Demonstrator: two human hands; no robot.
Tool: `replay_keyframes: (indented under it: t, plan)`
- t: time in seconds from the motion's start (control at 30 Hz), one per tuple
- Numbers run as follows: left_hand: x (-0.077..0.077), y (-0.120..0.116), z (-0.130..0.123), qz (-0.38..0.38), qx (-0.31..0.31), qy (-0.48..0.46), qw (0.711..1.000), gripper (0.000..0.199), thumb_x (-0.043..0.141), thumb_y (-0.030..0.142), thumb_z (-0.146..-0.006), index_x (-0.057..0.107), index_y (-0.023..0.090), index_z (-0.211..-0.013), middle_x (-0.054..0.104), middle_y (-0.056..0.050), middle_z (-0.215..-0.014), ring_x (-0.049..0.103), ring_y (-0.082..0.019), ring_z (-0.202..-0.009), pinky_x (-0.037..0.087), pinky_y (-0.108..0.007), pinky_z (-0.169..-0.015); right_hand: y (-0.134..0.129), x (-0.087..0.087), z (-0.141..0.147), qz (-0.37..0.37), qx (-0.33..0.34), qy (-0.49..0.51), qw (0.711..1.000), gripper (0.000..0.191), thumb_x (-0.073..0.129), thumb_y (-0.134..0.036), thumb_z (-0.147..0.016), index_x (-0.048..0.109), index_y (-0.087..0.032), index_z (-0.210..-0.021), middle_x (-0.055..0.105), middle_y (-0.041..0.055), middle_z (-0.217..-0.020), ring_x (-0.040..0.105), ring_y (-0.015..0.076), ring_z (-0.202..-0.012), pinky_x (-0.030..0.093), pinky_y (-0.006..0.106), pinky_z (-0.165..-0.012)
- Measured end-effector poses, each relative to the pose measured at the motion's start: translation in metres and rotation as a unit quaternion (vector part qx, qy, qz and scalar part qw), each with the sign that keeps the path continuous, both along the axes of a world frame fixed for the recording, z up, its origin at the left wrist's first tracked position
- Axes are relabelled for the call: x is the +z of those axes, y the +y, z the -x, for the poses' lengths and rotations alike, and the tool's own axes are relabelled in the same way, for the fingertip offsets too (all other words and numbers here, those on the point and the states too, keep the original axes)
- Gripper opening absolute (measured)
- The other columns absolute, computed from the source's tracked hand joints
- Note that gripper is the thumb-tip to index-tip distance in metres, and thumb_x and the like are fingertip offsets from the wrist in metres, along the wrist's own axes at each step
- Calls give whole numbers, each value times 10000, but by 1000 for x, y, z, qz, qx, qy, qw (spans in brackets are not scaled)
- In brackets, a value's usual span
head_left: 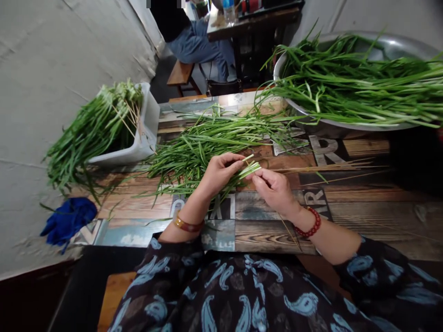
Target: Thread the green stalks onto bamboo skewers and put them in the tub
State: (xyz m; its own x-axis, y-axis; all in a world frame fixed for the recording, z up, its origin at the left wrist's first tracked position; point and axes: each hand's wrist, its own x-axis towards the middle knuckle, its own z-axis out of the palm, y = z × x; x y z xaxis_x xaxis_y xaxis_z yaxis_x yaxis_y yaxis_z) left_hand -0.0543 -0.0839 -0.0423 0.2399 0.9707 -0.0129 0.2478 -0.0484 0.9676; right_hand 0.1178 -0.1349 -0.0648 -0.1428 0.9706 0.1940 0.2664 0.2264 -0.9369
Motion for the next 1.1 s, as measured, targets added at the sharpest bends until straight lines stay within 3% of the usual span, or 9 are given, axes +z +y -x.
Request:
replay_keyframes:
  t: [0.33,0.6,1.1]
  plan:
    - [-6,-2,9,-15,25,-61,998,175,707,317,-777,760,160,-833,674,-31,-790,574,-125,-719,443,-248,-673,-1,-6,-5,47,40,-7,998,276,478,-332,-938,711,-184,-929,441,-40,-520,438,120,-495,340,239,-482]
    - [-2,-6,6,8,14,-86,996,144,701,280,-770,755,151,-805,683,-34,-813,590,-126,-738,454,-257,-707,-4,-10,-6,84,42,5,996,315,485,-416,-947,698,-188,-989,447,-36,-536,418,117,-476,332,239,-458]
    - [-2,-7,4,-22,47,-62,997,159,706,300,-762,725,150,-713,621,-10,-699,518,-113,-662,399,-249,-625,-5,-9,-3,73,60,-11,995,308,465,-355,-956,714,-174,-966,444,-30,-546,387,107,-467,301,233,-446]
